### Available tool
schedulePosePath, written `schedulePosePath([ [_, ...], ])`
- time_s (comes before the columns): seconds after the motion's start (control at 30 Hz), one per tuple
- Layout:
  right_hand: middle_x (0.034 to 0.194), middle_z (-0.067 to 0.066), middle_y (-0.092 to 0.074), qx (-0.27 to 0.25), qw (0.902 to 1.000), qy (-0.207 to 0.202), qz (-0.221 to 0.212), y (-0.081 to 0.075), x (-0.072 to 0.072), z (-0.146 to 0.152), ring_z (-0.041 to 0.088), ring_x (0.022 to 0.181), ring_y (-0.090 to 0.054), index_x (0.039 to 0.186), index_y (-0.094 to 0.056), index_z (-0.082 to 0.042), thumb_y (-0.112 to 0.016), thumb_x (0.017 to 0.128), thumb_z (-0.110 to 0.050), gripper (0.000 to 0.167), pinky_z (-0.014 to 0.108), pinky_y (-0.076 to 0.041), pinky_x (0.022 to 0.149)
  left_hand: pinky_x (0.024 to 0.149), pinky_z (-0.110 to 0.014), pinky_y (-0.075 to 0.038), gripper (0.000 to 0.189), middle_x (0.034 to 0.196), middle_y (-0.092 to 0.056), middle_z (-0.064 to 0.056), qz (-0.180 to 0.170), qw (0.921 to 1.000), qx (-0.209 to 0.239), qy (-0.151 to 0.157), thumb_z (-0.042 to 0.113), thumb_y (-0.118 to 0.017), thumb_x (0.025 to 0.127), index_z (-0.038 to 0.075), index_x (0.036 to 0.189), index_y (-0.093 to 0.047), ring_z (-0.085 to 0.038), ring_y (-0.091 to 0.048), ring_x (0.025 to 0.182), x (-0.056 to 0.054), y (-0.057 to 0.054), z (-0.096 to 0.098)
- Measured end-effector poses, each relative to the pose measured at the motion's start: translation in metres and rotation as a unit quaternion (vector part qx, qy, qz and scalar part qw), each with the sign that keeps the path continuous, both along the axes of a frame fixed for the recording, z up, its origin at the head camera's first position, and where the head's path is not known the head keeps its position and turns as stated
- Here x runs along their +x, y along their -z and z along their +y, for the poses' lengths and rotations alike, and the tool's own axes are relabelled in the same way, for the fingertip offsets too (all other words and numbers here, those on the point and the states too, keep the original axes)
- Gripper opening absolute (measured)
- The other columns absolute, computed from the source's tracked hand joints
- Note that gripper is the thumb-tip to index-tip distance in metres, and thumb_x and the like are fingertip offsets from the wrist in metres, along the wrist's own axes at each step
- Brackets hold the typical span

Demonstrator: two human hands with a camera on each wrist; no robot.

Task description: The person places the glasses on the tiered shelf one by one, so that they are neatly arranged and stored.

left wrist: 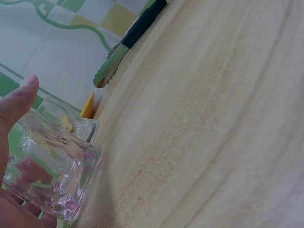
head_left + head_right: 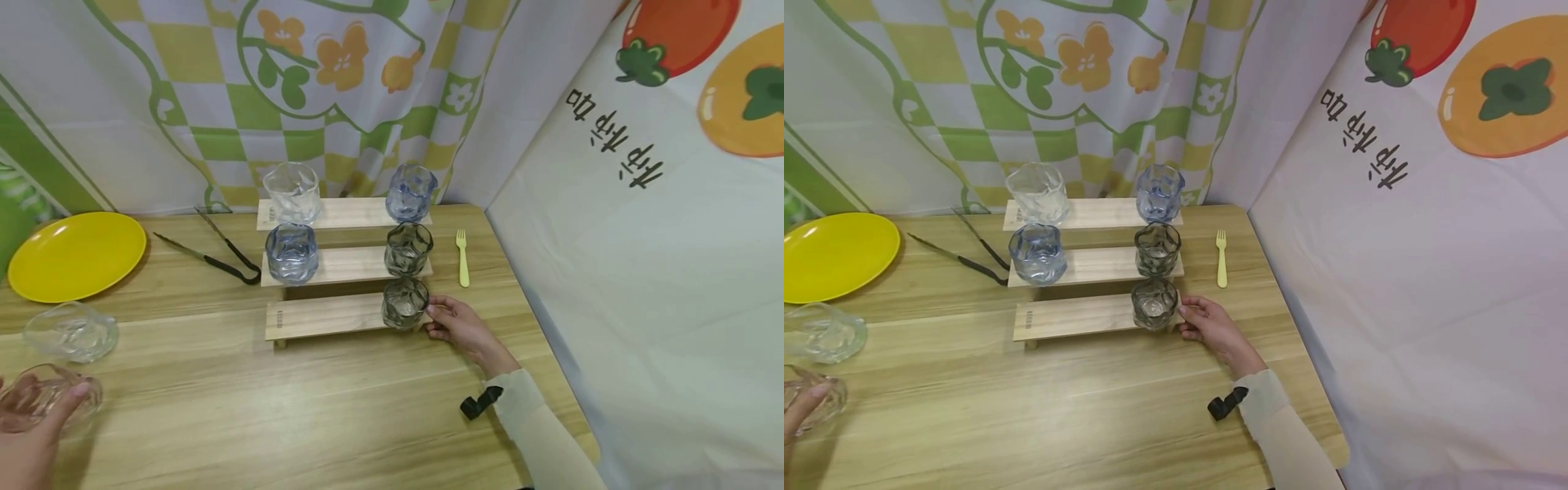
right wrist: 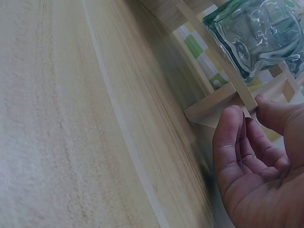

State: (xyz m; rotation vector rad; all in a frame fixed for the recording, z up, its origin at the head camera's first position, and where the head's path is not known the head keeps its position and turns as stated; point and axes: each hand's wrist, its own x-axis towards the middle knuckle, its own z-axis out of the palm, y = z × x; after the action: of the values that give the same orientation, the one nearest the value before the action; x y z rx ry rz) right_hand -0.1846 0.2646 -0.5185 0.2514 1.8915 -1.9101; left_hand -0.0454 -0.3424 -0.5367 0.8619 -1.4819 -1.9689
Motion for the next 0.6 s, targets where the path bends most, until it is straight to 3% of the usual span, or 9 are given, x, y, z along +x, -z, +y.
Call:
schedulePosePath([
  [0.07,0.113,0.015,-0.059,0.0,1.0,0.003,-0.002,0.001,0.0,0.0,0.018,0.082,-0.063,0.14,-0.045,0.002,-0.054,0.107,-0.011,0.037,0.03,-0.058,0.072,0.102,-0.013,-0.038,0.085,0.149,-0.044,-0.004,-0.051,0.9985,-0.017,0.005,-0.016,-0.079,0.08,0.018,0.149,-0.044,-0.017,-0.037,0.14,0.002,-0.004,0.001],
  [0.17,0.114,0.015,-0.058,0.0,1.0,0.002,-0.001,0.001,0.0,0.0,0.018,0.082,-0.063,0.141,-0.044,0.003,-0.054,0.107,-0.012,0.038,0.03,-0.058,0.072,0.104,-0.009,-0.031,0.092,0.151,-0.044,-0.002,-0.101,0.9931,-0.06,-0.001,-0.007,-0.086,0.076,0.021,0.151,-0.041,-0.012,-0.036,0.14,0.004,0.0,-0.002],
  [0.27,0.115,0.016,-0.057,0.0,1.0,0.001,-0.001,0.001,0.0,-0.001,0.019,0.083,-0.063,0.141,-0.044,0.003,-0.054,0.107,-0.012,0.039,0.029,-0.058,0.072,0.096,-0.005,-0.034,0.091,0.136,-0.053,0.005,-0.127,0.9871,-0.091,-0.034,-0.002,-0.091,0.071,0.024,0.145,-0.045,-0.006,-0.046,0.127,0.006,0.006,0.0],
  [0.4,0.115,0.015,-0.057,0.0,1.0,-0.002,-0.002,0.001,0.0,-0.001,0.018,0.083,-0.063,0.142,-0.043,0.004,-0.053,0.107,-0.012,0.039,0.029,-0.057,0.073,0.097,-0.006,-0.034,0.089,0.13,-0.051,0.013,-0.132,0.9873,-0.068,-0.058,0.002,-0.092,0.072,0.025,0.144,-0.044,-0.002,-0.045,0.122,0.008,0.001,0.012],
  [0.47,0.114,0.015,-0.057,-0.001,1.0,-0.003,-0.001,0.001,0.0,-0.001,0.018,0.083,-0.063,0.142,-0.043,0.004,-0.053,0.107,-0.012,0.039,0.029,-0.057,0.073,0.094,-0.007,-0.039,0.087,0.129,-0.052,0.011,-0.117,0.9905,-0.043,-0.057,0.0,-0.092,0.072,0.024,0.142,-0.046,-0.003,-0.047,0.12,0.007,-0.005,0.023],
  [0.53,0.113,0.014,-0.058,-0.001,1.0,-0.001,-0.001,0.001,0.0,0.0,0.019,0.083,-0.063,0.141,-0.043,0.004,-0.053,0.107,-0.012,0.039,0.03,-0.058,0.073,0.088,-0.007,-0.044,0.084,0.129,-0.053,0.009,-0.096,0.9942,-0.029,-0.04,-0.004,-0.09,0.073,0.022,0.14,-0.048,-0.004,-0.049,0.118,0.005,-0.014,0.038],
  [0.6,0.112,0.013,-0.059,0.0,1.0,0.002,0.0,0.001,0.0,0.001,0.019,0.083,-0.063,0.141,-0.044,0.003,-0.053,0.107,-0.012,0.038,0.03,-0.058,0.073,0.082,-0.007,-0.046,0.078,0.13,-0.056,0.004,-0.064,0.9975,-0.028,-0.004,-0.009,-0.087,0.073,0.019,0.137,-0.052,-0.008,-0.053,0.117,0.001,-0.024,0.054],
])
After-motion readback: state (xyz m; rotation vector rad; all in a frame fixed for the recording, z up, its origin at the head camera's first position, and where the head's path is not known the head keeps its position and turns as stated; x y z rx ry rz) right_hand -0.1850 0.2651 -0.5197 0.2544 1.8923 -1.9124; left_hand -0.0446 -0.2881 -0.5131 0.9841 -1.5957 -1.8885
